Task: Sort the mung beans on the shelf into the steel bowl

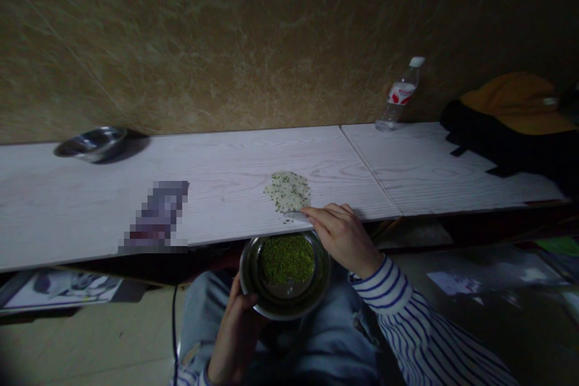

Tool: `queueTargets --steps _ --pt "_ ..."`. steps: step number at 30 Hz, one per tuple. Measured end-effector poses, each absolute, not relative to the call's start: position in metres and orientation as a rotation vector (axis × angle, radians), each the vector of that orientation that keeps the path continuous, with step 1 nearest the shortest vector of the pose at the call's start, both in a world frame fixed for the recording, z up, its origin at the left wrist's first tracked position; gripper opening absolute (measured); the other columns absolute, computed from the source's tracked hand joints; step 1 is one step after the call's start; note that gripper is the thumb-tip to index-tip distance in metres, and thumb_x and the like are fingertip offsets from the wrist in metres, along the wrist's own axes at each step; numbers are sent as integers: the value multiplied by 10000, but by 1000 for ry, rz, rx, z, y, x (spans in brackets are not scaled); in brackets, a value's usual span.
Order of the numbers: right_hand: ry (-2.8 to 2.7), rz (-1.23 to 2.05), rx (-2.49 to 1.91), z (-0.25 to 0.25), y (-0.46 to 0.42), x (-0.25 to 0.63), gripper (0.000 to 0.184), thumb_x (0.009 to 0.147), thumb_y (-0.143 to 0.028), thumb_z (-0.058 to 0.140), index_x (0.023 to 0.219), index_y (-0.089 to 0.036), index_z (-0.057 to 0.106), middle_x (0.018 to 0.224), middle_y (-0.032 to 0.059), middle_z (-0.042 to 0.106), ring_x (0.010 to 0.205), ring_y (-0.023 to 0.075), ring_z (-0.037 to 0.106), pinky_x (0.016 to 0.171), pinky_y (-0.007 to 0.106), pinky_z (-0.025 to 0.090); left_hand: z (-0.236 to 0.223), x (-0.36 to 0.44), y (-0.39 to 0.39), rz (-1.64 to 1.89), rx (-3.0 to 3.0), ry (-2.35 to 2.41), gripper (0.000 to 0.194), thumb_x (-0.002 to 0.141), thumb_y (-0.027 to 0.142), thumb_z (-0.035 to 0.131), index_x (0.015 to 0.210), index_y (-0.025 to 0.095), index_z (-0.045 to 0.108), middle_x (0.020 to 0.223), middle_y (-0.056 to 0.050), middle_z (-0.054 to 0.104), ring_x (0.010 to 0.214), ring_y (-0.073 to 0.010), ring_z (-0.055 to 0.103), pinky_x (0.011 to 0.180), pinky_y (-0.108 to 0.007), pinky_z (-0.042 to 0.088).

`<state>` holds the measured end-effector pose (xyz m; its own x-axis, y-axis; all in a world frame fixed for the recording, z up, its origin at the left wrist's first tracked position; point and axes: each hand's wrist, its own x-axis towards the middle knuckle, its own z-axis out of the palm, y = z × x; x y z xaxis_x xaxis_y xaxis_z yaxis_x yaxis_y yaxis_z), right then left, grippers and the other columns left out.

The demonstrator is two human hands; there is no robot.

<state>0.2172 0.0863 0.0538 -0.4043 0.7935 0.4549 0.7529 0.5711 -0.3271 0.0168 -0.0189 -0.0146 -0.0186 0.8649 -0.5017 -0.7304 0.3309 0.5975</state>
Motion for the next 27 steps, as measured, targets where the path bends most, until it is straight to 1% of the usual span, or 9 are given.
queueTargets --steps 8,14,21,24,27 --pt "-2237 181 -1226 51 82 218 243 906 -183 488 1113 -209 613 955 48 703 844 169 610 771 350 431 -15 16 -18 1269 174 916 694 757 153 530 1395 357 346 1337 -38 503 1062 -220 528 804 -336 489" --pt "-2253 223 -1192 52 78 218 246 908 -195 493 1123 -236 605 936 29 703 844 165 610 771 352 442 -13 17 -18 1268 183 915 673 759 167 535 1383 359 374 1316 -36 527 1036 -221 552 819 -340 483" --pt "-2098 163 -1286 50 77 212 242 903 -217 490 1112 -217 613 980 44 706 877 175 632 818 356 479 -9 16 -19 1285 166 919 677 752 173 552 1384 345 380 1305 -50 539 1087 -247 539 822 -347 486" --pt "-2113 152 -1270 50 77 205 254 907 -216 474 1121 -218 612 982 49 710 866 180 641 820 364 488 -10 15 -19 1281 175 915 656 759 182 544 1373 355 393 1324 -36 529 1105 -243 532 818 -333 486" --pt "-2109 157 -1269 50 77 203 257 908 -217 474 1125 -218 612 975 52 709 862 181 640 815 365 488 -13 14 -20 1277 170 907 666 763 174 530 1381 363 374 1318 -32 532 1097 -234 534 822 -330 482"
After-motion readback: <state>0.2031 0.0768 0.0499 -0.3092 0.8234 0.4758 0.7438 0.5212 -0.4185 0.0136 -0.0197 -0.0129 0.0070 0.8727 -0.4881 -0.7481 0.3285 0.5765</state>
